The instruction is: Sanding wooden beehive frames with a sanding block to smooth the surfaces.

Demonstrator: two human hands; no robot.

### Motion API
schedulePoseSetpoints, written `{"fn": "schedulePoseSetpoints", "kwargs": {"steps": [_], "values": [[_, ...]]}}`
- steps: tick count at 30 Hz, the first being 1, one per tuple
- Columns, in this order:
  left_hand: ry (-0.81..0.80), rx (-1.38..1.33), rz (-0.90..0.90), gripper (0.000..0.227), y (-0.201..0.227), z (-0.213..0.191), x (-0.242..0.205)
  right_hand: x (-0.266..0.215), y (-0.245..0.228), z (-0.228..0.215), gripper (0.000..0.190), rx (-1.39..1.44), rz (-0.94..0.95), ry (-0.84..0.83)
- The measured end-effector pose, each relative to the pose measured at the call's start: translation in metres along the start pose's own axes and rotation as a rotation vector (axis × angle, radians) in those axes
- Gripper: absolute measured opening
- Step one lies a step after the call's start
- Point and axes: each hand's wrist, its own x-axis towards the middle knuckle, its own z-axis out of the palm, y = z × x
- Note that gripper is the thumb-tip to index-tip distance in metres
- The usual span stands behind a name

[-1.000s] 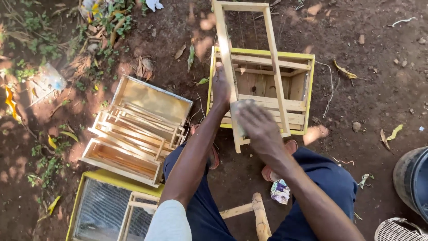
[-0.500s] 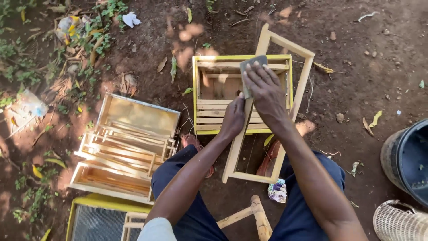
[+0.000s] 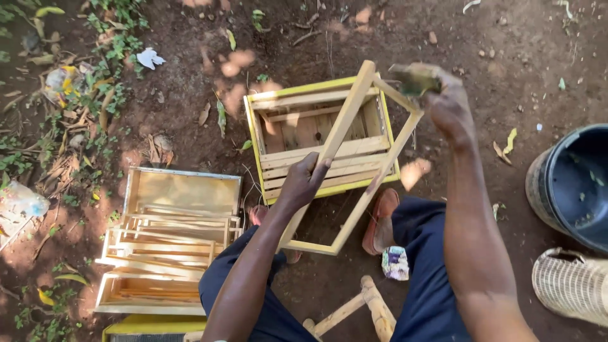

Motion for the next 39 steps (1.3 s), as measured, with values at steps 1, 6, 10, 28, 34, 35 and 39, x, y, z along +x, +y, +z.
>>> {"fn": "schedulePoseSetpoints", "kwargs": {"steps": [1,6,10,28,34,35,39], "values": [[0.014,0.001,0.001,0.043,-0.002,-0.002,0.003,0.003,0.012,0.005,0.047,-0.003,-0.011,-0.009],[-0.022,0.178,0.103,0.039,0.011,-0.015,0.011,0.014,0.049,0.017,0.053,-0.029,-0.353,-0.082],[-0.051,0.199,0.104,0.039,0.007,-0.013,0.015,0.001,0.021,0.016,0.040,0.025,-0.320,-0.042],[0.327,-0.192,0.152,0.052,-0.069,-0.057,0.042,0.002,0.067,0.023,0.027,0.274,-0.005,-0.059],[0.321,-0.045,0.247,0.043,-0.037,-0.046,0.040,-0.014,0.021,0.056,0.035,0.437,-0.119,0.042],[0.298,-0.014,0.226,0.044,-0.033,-0.045,0.040,-0.014,0.021,0.057,0.039,0.434,-0.138,0.074],[0.276,0.061,0.189,0.047,-0.002,-0.044,0.037,-0.016,0.029,0.053,0.045,0.374,-0.196,0.179]]}}
